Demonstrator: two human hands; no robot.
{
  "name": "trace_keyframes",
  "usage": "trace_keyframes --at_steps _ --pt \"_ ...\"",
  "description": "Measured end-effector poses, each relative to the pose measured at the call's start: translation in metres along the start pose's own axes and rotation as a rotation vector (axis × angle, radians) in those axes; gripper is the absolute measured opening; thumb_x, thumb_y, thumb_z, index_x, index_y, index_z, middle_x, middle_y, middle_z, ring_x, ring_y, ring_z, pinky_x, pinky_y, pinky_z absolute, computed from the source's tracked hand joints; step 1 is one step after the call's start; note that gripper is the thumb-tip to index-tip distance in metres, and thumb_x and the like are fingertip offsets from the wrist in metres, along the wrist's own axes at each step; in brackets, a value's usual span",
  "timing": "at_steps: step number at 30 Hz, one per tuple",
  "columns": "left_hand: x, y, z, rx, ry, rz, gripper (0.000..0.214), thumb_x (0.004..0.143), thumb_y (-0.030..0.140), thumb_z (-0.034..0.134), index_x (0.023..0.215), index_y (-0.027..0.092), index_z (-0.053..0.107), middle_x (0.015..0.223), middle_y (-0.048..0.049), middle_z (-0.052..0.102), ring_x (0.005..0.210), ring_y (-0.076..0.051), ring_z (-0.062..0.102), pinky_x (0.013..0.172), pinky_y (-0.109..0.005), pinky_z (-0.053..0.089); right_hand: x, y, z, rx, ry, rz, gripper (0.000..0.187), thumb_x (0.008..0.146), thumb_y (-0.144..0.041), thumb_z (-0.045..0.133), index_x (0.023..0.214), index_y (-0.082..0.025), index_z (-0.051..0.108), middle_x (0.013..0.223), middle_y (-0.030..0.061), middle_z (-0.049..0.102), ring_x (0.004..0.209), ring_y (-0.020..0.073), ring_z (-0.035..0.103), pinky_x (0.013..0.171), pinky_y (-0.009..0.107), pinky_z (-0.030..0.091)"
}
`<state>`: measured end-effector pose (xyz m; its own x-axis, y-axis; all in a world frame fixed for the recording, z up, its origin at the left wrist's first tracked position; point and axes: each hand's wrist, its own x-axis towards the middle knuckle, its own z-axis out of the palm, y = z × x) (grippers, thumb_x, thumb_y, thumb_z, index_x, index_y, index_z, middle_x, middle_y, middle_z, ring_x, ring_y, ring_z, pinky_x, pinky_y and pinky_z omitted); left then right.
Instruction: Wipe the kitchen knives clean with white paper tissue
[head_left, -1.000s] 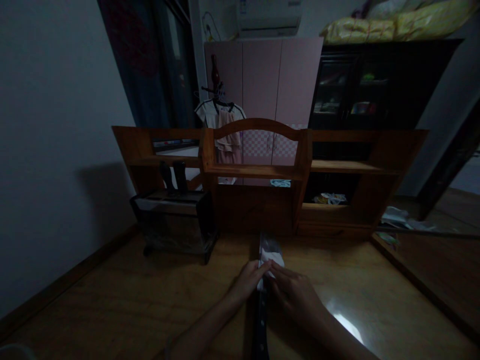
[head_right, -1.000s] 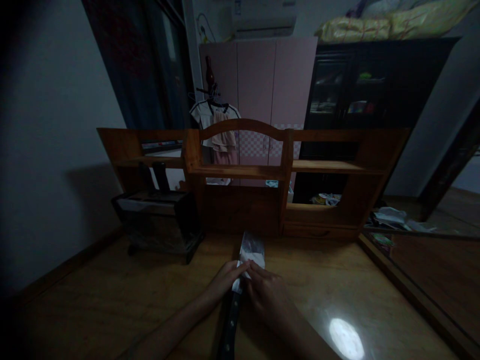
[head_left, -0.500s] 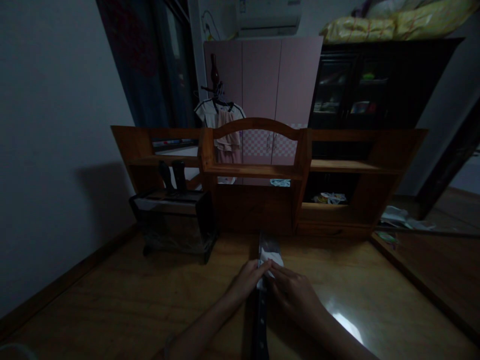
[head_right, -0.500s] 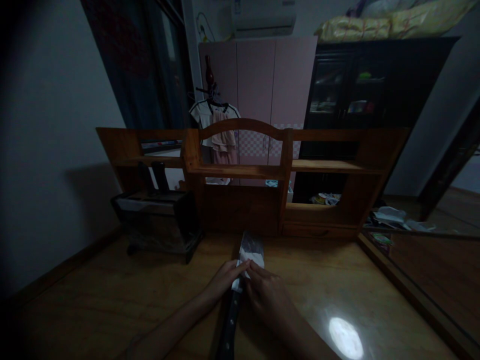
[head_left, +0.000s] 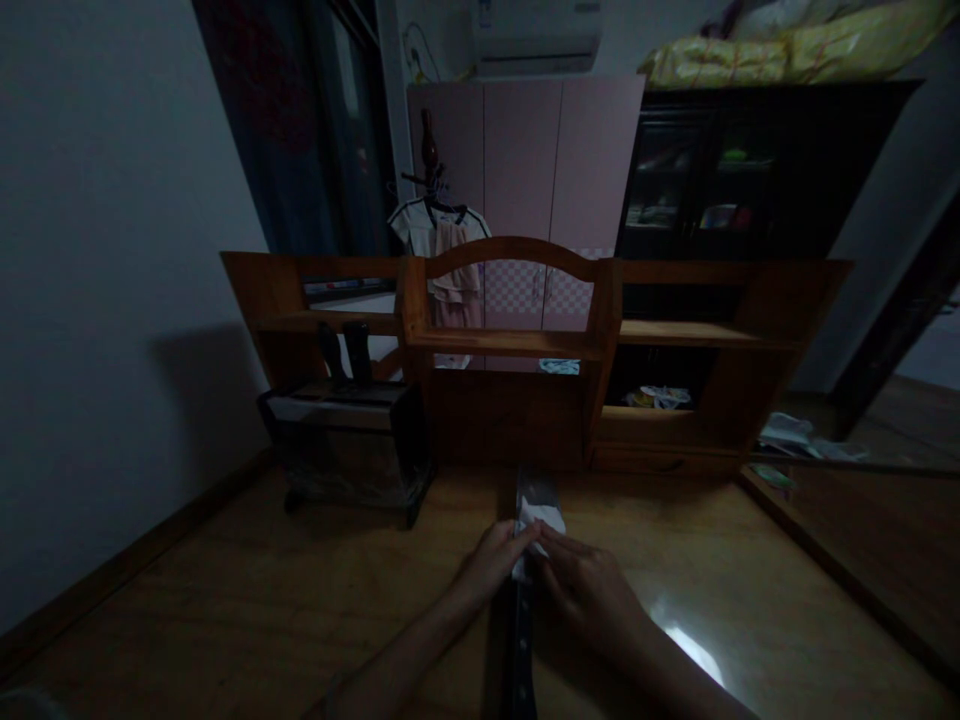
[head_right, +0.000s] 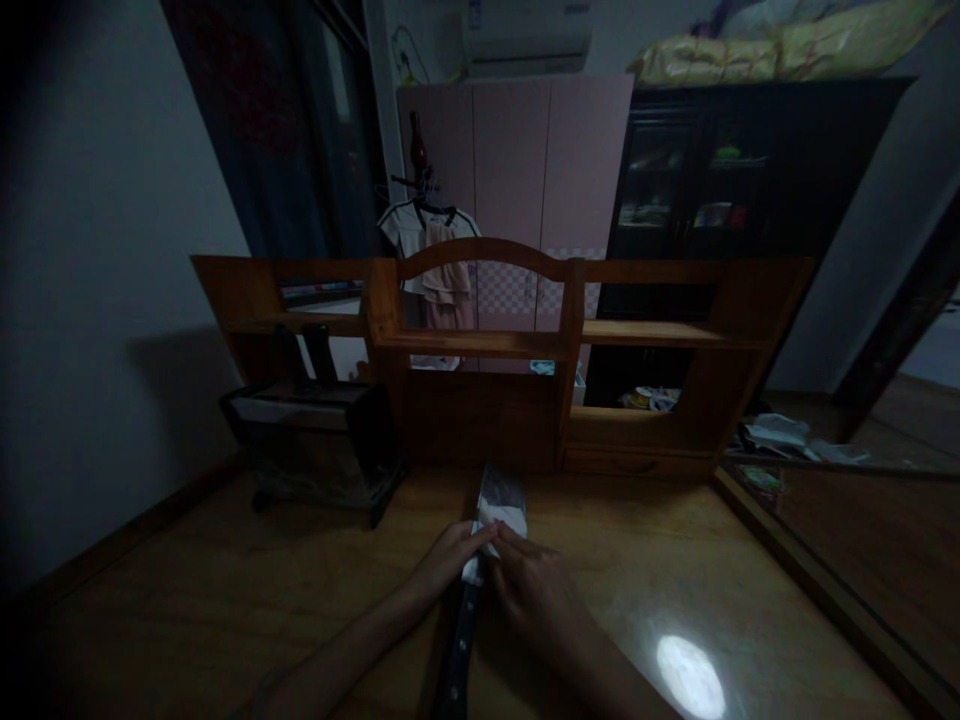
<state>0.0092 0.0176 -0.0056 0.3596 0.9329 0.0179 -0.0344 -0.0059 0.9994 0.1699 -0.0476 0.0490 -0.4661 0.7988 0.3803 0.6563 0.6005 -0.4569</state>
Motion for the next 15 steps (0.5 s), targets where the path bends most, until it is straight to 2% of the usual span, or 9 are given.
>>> trace_keyframes --at_steps 4,8,12,15 --pt "0.003 -0.006 -0.002 -0.018 0.024 -0.018 0.052 0.076 0.059 0.058 0.09 0.01 0.068 0.084 -0.0064 0.067 0.079 -0.02 0.058 0.07 -0.026 0.041 0.0 -0.001 -0.003 0.003 -0.032 -0.04 0.04 0.095 -0.023 0.038 0.133 -0.024 0.048 0.134 0.0059 0.053 0.12 0.018 0.052 0.102 0.033 0.043" --pt "0.006 -0.01 -0.003 -0.057 0.036 -0.012 0.051 0.077 0.059 0.056 0.09 0.011 0.068 0.086 -0.0071 0.068 0.082 -0.021 0.06 0.073 -0.027 0.043 -0.001 0.001 -0.002 -0.001 -0.04 -0.06 0.044 0.095 -0.024 0.036 0.139 -0.025 0.039 0.142 0.0047 0.043 0.129 0.0183 0.042 0.107 0.036 0.037" --pt "0.005 -0.006 -0.001 -0.14 -0.011 0.04 0.055 0.079 0.059 0.055 0.098 0.01 0.067 0.094 -0.0097 0.068 0.086 -0.023 0.061 0.077 -0.029 0.044 0.0 0.004 0.0 -0.003 -0.034 -0.028 0.044 0.097 -0.026 0.035 0.14 -0.025 0.038 0.144 0.0037 0.04 0.132 0.0179 0.038 0.109 0.036 0.035" --pt "0.003 -0.002 0.0 -0.166 -0.022 0.007 0.057 0.078 0.061 0.055 0.099 0.009 0.067 0.091 -0.0099 0.068 0.081 -0.022 0.062 0.074 -0.03 0.045 0.001 0.01 0.001 0.006 -0.019 -0.006 0.045 0.097 -0.026 0.035 0.142 -0.026 0.035 0.145 0.0032 0.037 0.133 0.0185 0.035 0.11 0.037 0.034"
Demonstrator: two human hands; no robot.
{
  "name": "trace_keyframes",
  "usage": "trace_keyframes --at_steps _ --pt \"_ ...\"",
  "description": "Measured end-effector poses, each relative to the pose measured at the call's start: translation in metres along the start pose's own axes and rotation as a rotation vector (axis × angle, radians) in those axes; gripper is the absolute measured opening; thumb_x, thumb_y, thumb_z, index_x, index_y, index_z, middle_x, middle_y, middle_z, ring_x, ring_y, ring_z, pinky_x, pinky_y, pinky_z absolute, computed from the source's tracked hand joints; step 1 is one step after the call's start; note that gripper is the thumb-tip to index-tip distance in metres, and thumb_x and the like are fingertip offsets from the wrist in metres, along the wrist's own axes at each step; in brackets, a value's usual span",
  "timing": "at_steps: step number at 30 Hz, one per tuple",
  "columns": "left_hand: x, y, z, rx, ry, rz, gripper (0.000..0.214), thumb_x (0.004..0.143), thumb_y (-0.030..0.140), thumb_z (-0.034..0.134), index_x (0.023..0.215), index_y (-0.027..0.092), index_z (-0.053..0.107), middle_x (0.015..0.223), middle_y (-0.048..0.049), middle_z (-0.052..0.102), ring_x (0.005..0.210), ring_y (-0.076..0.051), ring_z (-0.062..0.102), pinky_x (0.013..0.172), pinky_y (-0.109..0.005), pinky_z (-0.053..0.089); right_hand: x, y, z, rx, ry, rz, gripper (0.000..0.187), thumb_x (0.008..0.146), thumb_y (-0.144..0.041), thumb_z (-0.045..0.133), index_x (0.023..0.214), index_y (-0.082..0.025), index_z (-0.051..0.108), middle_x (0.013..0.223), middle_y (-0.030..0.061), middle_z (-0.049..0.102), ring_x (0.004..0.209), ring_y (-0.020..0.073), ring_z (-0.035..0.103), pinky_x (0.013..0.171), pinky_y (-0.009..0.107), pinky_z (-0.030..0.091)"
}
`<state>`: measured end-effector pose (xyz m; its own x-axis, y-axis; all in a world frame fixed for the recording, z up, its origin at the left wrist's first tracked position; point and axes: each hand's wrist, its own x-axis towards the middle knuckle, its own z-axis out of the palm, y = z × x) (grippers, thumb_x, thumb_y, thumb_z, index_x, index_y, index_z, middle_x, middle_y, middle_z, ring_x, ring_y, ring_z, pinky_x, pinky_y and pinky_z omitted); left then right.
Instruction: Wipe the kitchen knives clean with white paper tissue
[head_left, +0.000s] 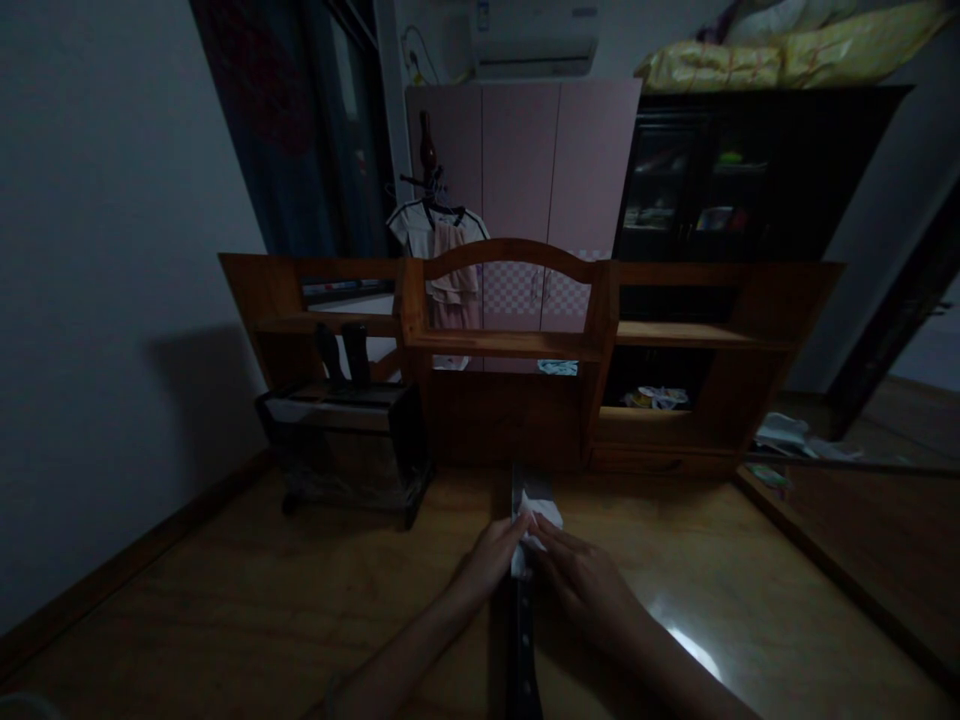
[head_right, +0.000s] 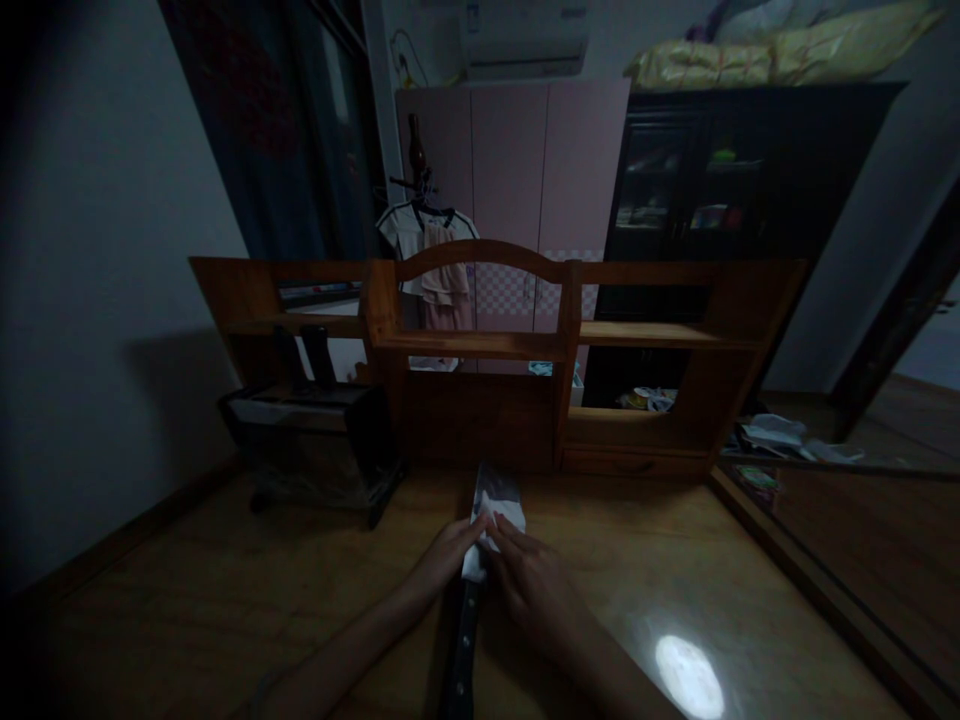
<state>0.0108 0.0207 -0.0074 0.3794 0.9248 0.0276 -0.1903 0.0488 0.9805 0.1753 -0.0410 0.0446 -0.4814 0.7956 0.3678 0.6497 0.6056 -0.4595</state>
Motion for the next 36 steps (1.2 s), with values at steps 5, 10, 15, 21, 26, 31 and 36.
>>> trace_keyframes --at_steps 5,10,15,21,26,31,36 --pt "-0.001 0.0 0.001 -0.033 -0.013 -0.003 0.057 0.078 0.06 0.057 0.1 0.008 0.067 0.09 -0.0102 0.069 0.082 -0.022 0.063 0.077 -0.031 0.046 0.001 0.015 0.002 -0.024 0.028 0.064 0.043 0.097 -0.027 0.035 0.139 -0.024 0.04 0.143 0.0042 0.04 0.132 0.0202 0.035 0.109 0.04 0.034" --pt "-0.005 0.004 0.001 0.113 -0.039 0.033 0.054 0.078 0.056 0.06 0.098 0.007 0.068 0.092 -0.0111 0.068 0.082 -0.023 0.062 0.071 -0.029 0.045 0.0 0.025 0.007 -0.03 0.062 0.098 0.043 0.096 -0.027 0.036 0.138 -0.024 0.042 0.143 0.006 0.04 0.131 0.0227 0.036 0.107 0.043 0.037" --pt "-0.011 0.012 0.001 0.187 -0.094 0.07 0.047 0.076 0.049 0.065 0.1 0.008 0.068 0.094 -0.0095 0.068 0.082 -0.022 0.062 0.071 -0.028 0.045 0.0 0.028 0.011 -0.044 0.104 0.061 0.041 0.097 -0.026 0.035 0.137 -0.025 0.043 0.144 0.0056 0.039 0.132 0.0223 0.035 0.108 0.044 0.036" --pt "-0.013 0.012 0.001 0.239 -0.105 0.063 0.045 0.071 0.05 0.069 0.087 0.008 0.069 0.08 -0.0064 0.067 0.071 -0.018 0.059 0.063 -0.025 0.043 0.0 0.028 0.014 -0.057 0.13 0.081 0.042 0.096 -0.028 0.037 0.137 -0.025 0.043 0.144 0.0055 0.038 0.134 0.0231 0.033 0.108 0.046 0.035" --pt "-0.014 0.015 0.002 0.226 -0.098 0.041 0.045 0.071 0.049 0.069 0.089 0.008 0.069 0.082 -0.0075 0.067 0.072 -0.019 0.058 0.063 -0.025 0.042 -0.001 0.026 0.013 -0.047 0.139 0.075 0.044 0.096 -0.03 0.038 0.139 -0.022 0.04 0.145 0.0078 0.038 0.134 0.023 0.033 0.109 0.045 0.034" --pt "-0.015 0.018 0.003 0.207 -0.09 0.017 0.045 0.07 0.048 0.07 0.089 0.008 0.07 0.084 -0.0085 0.067 0.074 -0.02 0.059 0.067 -0.027 0.044 -0.002 0.025 0.012 -0.042 0.126 0.073 0.045 0.096 -0.031 0.037 0.14 -0.023 0.038 0.146 0.0067 0.035 0.135 0.0236 0.03 0.109 0.047 0.033" --pt "-0.015 0.016 0.002 0.189 -0.101 -0.007 0.044 0.07 0.047 0.071 0.091 0.008 0.069 0.087 -0.009 0.068 0.079 -0.022 0.06 0.07 -0.028 0.045 -0.001 0.022 0.01 -0.043 0.098 0.063 0.046 0.096 -0.03 0.037 0.142 -0.025 0.035 0.148 0.0053 0.032 0.136 0.0231 0.028 0.11 0.046 0.032"
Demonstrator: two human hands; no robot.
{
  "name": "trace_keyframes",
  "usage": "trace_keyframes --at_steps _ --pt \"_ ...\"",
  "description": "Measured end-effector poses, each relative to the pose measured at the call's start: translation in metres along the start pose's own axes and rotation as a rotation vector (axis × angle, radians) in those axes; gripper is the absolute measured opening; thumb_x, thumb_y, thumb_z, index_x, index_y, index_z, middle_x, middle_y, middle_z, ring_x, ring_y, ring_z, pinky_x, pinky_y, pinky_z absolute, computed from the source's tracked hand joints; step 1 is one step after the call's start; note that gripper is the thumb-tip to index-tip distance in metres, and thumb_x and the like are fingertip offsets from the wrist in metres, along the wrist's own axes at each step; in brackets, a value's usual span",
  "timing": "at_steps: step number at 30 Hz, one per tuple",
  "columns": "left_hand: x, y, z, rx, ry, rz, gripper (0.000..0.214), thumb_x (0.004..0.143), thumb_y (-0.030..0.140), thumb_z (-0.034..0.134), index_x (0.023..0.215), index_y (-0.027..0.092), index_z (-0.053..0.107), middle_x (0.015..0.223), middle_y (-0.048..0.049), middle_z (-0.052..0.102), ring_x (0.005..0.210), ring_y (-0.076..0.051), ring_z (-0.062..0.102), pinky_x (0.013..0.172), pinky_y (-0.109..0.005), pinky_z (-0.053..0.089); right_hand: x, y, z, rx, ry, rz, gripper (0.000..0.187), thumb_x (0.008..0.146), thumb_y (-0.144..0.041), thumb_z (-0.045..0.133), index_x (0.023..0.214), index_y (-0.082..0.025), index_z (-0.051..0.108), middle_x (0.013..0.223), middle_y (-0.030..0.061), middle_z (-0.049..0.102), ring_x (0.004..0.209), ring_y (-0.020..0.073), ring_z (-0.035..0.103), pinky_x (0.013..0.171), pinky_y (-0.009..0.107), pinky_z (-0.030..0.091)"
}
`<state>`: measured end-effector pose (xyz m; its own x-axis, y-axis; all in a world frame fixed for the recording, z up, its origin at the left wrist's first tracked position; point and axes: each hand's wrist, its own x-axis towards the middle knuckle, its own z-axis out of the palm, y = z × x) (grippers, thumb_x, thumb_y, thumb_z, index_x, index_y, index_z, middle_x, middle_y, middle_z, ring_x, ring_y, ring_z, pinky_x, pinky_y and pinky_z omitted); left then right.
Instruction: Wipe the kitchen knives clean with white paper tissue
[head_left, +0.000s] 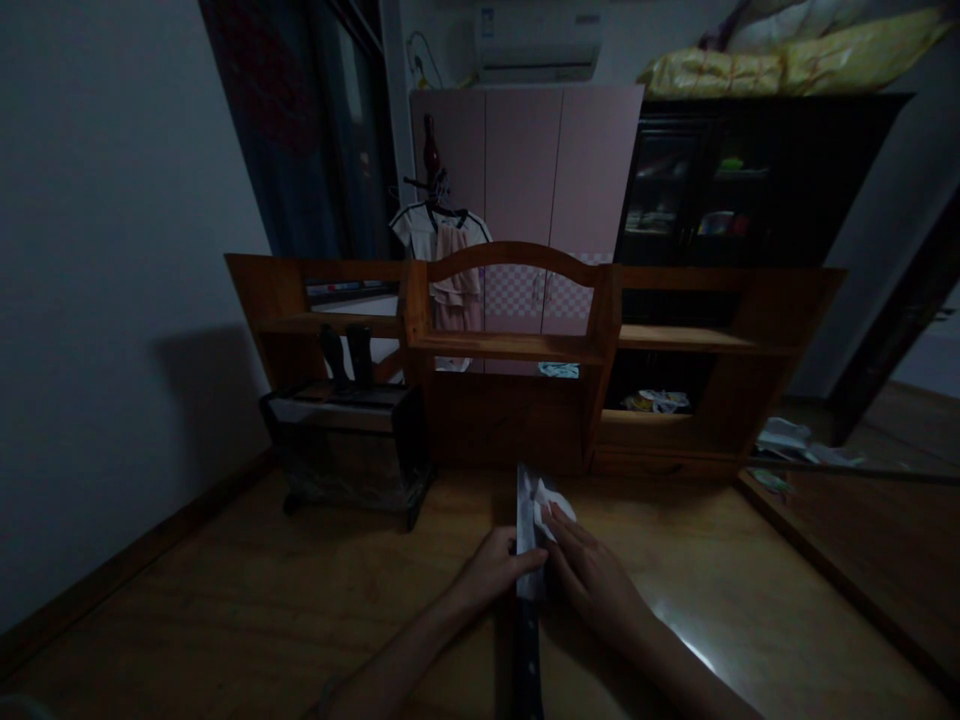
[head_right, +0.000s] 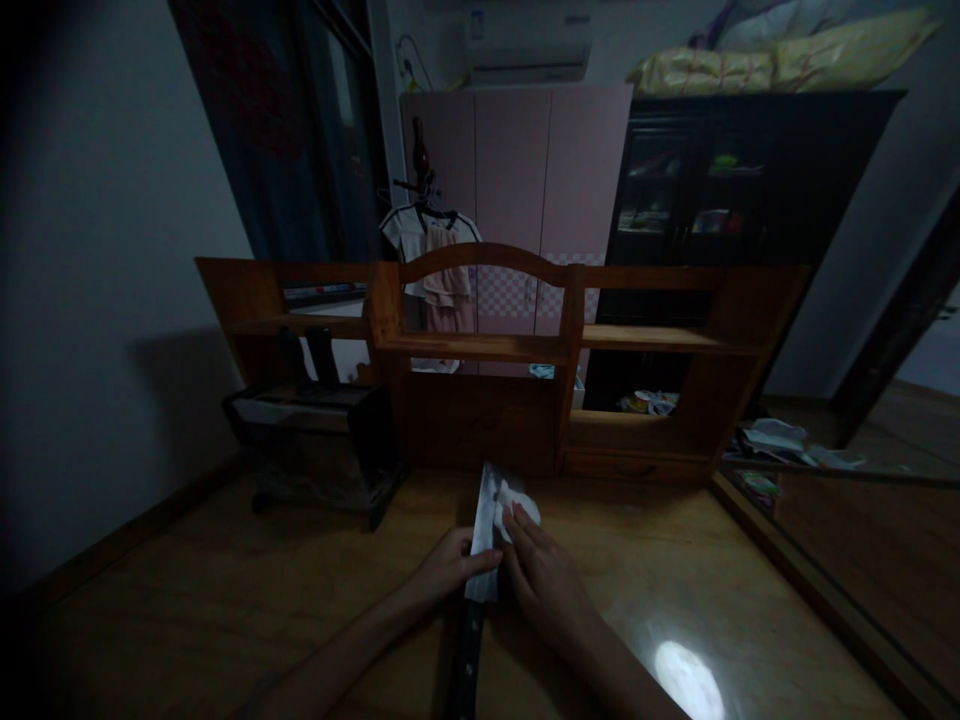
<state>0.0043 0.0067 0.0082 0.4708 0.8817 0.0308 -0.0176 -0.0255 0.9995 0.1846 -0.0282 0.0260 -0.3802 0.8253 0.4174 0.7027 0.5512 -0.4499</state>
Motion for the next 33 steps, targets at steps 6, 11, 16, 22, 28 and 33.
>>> trace_keyframes --at_steps 6,11,16,22,28,33 --pt "0.0016 -0.0056 -0.0014 -0.003 -0.02 0.03 0.045 0.071 0.046 0.07 0.096 0.008 0.069 0.09 -0.0091 0.068 0.081 -0.022 0.061 0.073 -0.029 0.045 0.0002 -0.0004 -0.0036 -0.012 -0.031 -0.014 0.047 0.096 -0.029 0.036 0.143 -0.025 0.033 0.148 0.005 0.03 0.136 0.0212 0.028 0.111 0.044 0.031" --pt "0.0001 -0.0008 -0.0007 0.027 -0.02 0.026 0.045 0.071 0.048 0.069 0.093 0.008 0.069 0.086 -0.0078 0.068 0.076 -0.02 0.06 0.069 -0.028 0.045 0.0011 -0.0012 -0.006 0.01 -0.028 -0.021 0.046 0.097 -0.031 0.035 0.142 -0.026 0.033 0.148 0.0045 0.031 0.136 0.0217 0.029 0.11 0.046 0.031" --pt "-0.0003 -0.0014 -0.0012 0.015 -0.017 0.015 0.043 0.072 0.046 0.07 0.092 0.009 0.069 0.087 -0.0082 0.068 0.077 -0.02 0.06 0.069 -0.027 0.045 0.001 -0.0013 -0.0075 0.016 -0.035 -0.029 0.047 0.097 -0.032 0.034 0.143 -0.027 0.031 0.148 0.0029 0.03 0.137 0.0213 0.027 0.11 0.045 0.03" --pt "-0.0002 -0.0031 -0.0001 0.006 -0.01 0.031 0.041 0.073 0.044 0.069 0.092 0.008 0.069 0.086 -0.0085 0.067 0.075 -0.019 0.059 0.067 -0.027 0.044 0.0009 -0.0005 -0.007 0.017 -0.065 0.001 0.046 0.098 -0.033 0.033 0.143 -0.026 0.032 0.149 0.0033 0.03 0.137 0.0205 0.027 0.111 0.044 0.029" --pt "-0.0016 0.0025 0.0006 0.041 0.009 0.044 0.036 0.074 0.042 0.068 0.086 0.008 0.068 0.08 -0.0065 0.066 0.073 -0.018 0.057 0.065 -0.025 0.042 -0.0006 0.0006 -0.0033 0.047 -0.046 0.009 0.046 0.098 -0.034 0.033 0.142 -0.026 0.034 0.148 0.0029 0.032 0.137 0.0207 0.027 0.112 0.044 0.028" --pt "-0.0006 -0.0014 0.0008 0.022 0.003 0.053 0.037 0.074 0.041 0.067 0.092 0.009 0.068 0.084 -0.0065 0.066 0.075 -0.019 0.058 0.067 -0.026 0.043 -0.0008 0.0024 0.0013 0.078 -0.039 0.029 0.045 0.098 -0.035 0.033 0.142 -0.026 0.035 0.147 0.0033 0.033 0.136 0.0204 0.028 0.112 0.044 0.029"
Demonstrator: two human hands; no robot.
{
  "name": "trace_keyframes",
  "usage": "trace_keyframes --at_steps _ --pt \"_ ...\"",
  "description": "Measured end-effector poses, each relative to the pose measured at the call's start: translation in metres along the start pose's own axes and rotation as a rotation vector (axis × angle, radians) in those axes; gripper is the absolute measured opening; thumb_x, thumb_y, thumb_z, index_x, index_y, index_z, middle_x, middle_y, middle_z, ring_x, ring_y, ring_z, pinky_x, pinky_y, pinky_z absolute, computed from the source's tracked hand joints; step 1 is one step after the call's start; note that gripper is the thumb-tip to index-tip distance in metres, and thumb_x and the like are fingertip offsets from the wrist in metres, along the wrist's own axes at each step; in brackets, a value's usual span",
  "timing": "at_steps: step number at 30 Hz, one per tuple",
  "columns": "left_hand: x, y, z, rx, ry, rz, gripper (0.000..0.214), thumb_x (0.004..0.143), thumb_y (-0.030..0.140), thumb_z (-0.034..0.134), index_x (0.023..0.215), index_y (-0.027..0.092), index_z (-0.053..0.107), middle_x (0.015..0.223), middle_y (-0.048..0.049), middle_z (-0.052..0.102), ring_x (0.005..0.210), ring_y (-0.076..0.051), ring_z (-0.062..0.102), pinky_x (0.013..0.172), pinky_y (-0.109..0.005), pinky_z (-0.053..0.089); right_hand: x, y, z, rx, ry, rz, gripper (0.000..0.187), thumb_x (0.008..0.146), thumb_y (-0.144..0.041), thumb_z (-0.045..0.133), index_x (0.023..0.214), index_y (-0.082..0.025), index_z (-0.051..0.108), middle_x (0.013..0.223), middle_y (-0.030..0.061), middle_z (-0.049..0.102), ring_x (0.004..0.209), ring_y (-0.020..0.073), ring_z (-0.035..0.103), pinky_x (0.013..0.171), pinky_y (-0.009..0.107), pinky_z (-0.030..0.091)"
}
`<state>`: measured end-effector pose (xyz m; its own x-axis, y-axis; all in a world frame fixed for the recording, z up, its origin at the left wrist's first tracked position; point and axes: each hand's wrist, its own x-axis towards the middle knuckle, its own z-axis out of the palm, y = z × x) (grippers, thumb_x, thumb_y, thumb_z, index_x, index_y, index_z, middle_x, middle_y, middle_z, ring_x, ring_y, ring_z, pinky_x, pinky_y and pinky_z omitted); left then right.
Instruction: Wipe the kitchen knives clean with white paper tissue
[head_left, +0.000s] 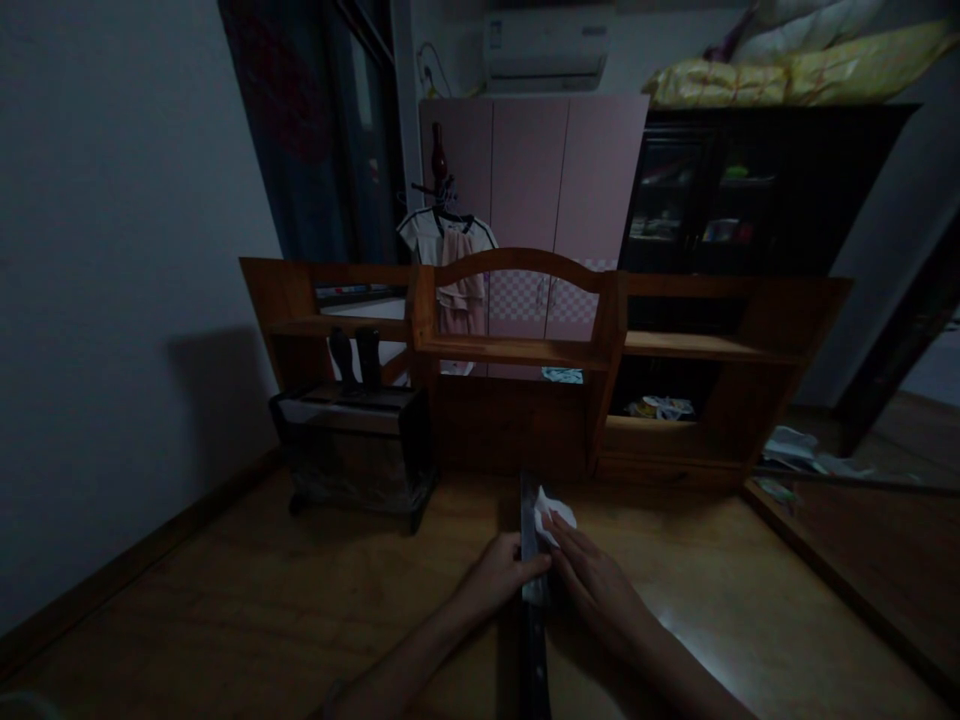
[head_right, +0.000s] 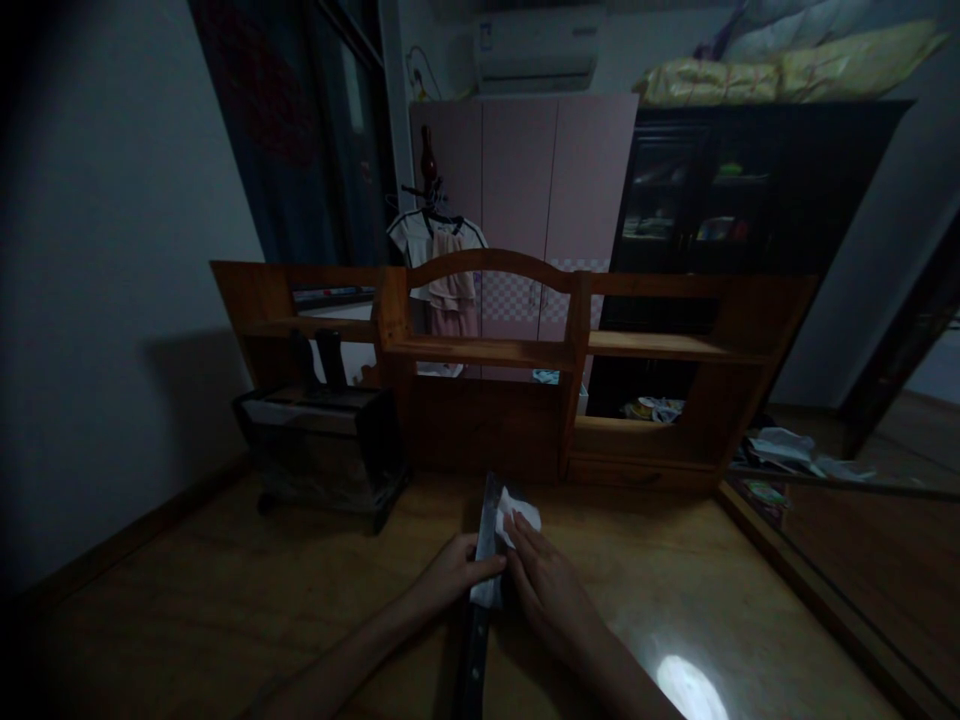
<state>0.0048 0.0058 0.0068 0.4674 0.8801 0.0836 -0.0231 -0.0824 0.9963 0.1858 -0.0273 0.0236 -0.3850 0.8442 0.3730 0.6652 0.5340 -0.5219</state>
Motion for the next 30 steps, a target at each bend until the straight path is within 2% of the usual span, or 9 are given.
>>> trace_keyframes --at_steps 11,17,24,30 --pt "0.001 -0.004 0.0 0.051 0.013 -0.035 0.038 0.075 0.04 0.064 0.097 0.009 0.068 0.091 -0.0058 0.067 0.082 -0.02 0.059 0.069 -0.025 0.043 0.0 -0.001 0.002 0.028 -0.048 0.038 0.047 0.098 -0.038 0.032 0.144 -0.028 0.03 0.149 0.0007 0.031 0.137 0.0198 0.028 0.114 0.042 0.026" --pt "0.001 -0.005 -0.002 0.039 0.007 -0.032 0.036 0.074 0.04 0.066 0.089 0.008 0.068 0.081 -0.0054 0.065 0.072 -0.017 0.057 0.063 -0.024 0.042 0.0 -0.004 -0.003 0.11 -0.048 0.028 0.047 0.098 -0.037 0.033 0.143 -0.028 0.029 0.15 0.0007 0.026 0.137 0.0206 0.024 0.114 0.044 0.024" --pt "-0.002 0.004 -0.005 -0.021 -0.125 -0.039 0.041 0.066 0.036 0.075 0.095 0.009 0.067 0.082 -0.005 0.065 0.069 -0.015 0.057 0.063 -0.023 0.041 -0.003 -0.005 -0.002 0.074 -0.034 0.019 0.046 0.098 -0.037 0.032 0.143 -0.031 0.029 0.151 -0.0033 0.022 0.14 0.0208 0.013 0.115 0.049 0.016" --pt "-0.004 0.008 -0.004 -0.046 -0.154 -0.021 0.038 0.066 0.035 0.076 0.092 0.01 0.066 0.081 -0.0037 0.064 0.069 -0.014 0.054 0.063 -0.022 0.041 0.0 0.001 0.003 0.108 0.002 0.025 0.045 0.099 -0.036 0.03 0.143 -0.031 0.03 0.151 -0.0026 0.025 0.139 0.0197 0.02 0.115 0.047 0.02"
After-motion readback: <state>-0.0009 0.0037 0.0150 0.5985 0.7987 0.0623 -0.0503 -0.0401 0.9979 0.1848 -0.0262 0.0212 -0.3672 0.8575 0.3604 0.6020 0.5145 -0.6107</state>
